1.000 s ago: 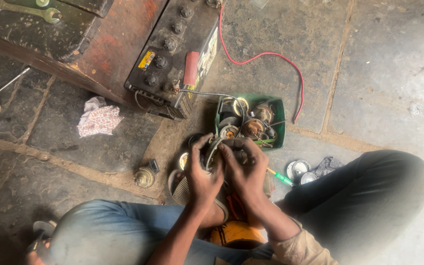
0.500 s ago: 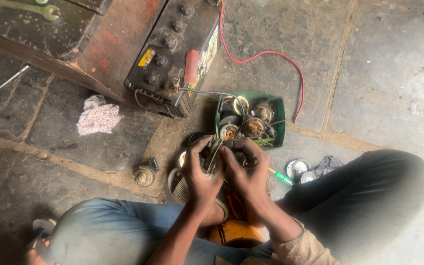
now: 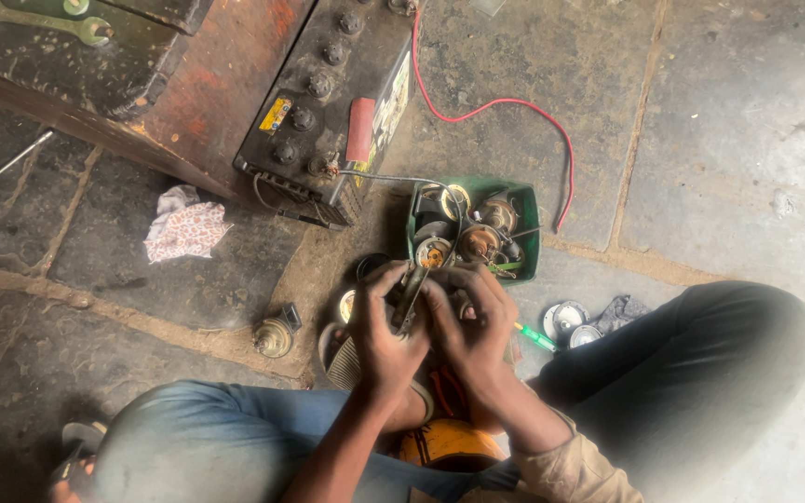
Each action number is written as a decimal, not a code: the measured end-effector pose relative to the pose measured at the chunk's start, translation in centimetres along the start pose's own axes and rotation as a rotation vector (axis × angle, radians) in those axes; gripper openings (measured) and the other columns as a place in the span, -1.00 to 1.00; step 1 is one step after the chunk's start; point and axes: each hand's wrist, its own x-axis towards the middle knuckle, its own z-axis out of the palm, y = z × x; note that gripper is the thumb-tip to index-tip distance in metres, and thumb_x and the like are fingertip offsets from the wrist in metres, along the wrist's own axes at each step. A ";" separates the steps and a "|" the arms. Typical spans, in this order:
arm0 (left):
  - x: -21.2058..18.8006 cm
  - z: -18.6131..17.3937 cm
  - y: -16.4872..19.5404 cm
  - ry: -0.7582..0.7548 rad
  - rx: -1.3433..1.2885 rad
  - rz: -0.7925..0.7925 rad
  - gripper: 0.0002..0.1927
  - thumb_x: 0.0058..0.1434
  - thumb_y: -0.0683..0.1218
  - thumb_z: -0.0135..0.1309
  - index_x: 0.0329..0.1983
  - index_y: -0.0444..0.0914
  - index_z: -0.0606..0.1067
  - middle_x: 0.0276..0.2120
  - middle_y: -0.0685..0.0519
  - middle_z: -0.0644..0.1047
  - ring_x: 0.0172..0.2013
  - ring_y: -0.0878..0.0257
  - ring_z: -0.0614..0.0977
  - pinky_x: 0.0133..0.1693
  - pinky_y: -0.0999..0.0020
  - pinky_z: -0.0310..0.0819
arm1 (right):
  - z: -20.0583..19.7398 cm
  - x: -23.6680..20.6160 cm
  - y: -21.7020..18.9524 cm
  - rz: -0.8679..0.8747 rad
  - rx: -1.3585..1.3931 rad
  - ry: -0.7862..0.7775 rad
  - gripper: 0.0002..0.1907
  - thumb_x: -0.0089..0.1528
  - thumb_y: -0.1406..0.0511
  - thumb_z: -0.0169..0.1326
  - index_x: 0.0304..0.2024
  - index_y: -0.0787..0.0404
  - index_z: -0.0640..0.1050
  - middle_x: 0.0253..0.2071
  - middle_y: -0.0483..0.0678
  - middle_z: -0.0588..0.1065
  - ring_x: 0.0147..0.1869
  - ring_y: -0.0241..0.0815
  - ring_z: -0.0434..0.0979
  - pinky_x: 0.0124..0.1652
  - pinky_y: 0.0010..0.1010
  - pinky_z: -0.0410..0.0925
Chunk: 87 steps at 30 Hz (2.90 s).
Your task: The person sits on the floor and uses a screwdriver to adjust a small metal component inside a circular mechanical part. They also use a sanding block to smooth a small metal piece and place it on a nearby battery. The person continues to manipulate the internal components of the circular part with the screwdriver.
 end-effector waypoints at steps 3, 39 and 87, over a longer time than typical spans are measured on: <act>-0.1 -0.1 -0.3 0.016 -0.018 -0.008 -0.52 0.24 -0.25 0.27 0.17 -0.38 0.36 0.00 -0.17 0.57 0.02 0.11 0.67 0.06 0.25 0.66 | 0.0 0.0 0.1 0.035 0.025 -0.055 -0.84 0.21 0.42 0.25 -0.16 0.32 0.62 -0.22 -0.01 0.59 -0.25 -0.25 0.62 -0.28 -0.49 0.46; 0.7 -0.6 0.9 -0.063 0.052 0.017 -0.51 0.26 -0.22 0.25 0.18 -0.41 0.33 0.01 -0.22 0.54 0.03 0.04 0.67 0.06 0.26 0.67 | 0.3 -0.3 1.0 0.174 0.010 -0.064 -0.90 0.28 0.39 0.16 -0.20 0.35 0.60 -0.36 -0.02 0.57 -0.39 -0.32 0.54 -0.39 -0.50 0.39; 3.6 -4.0 2.4 -0.528 -0.040 -0.464 -0.48 0.27 0.10 0.09 0.23 -0.18 0.31 -0.08 -0.14 0.63 -0.01 0.05 0.71 0.03 0.09 0.60 | -1.0 1.5 6.4 1.004 0.931 -0.262 -0.72 0.26 0.14 0.16 -0.16 0.21 0.52 -0.43 -0.17 0.50 -0.50 -0.43 0.45 -0.61 -0.63 0.22</act>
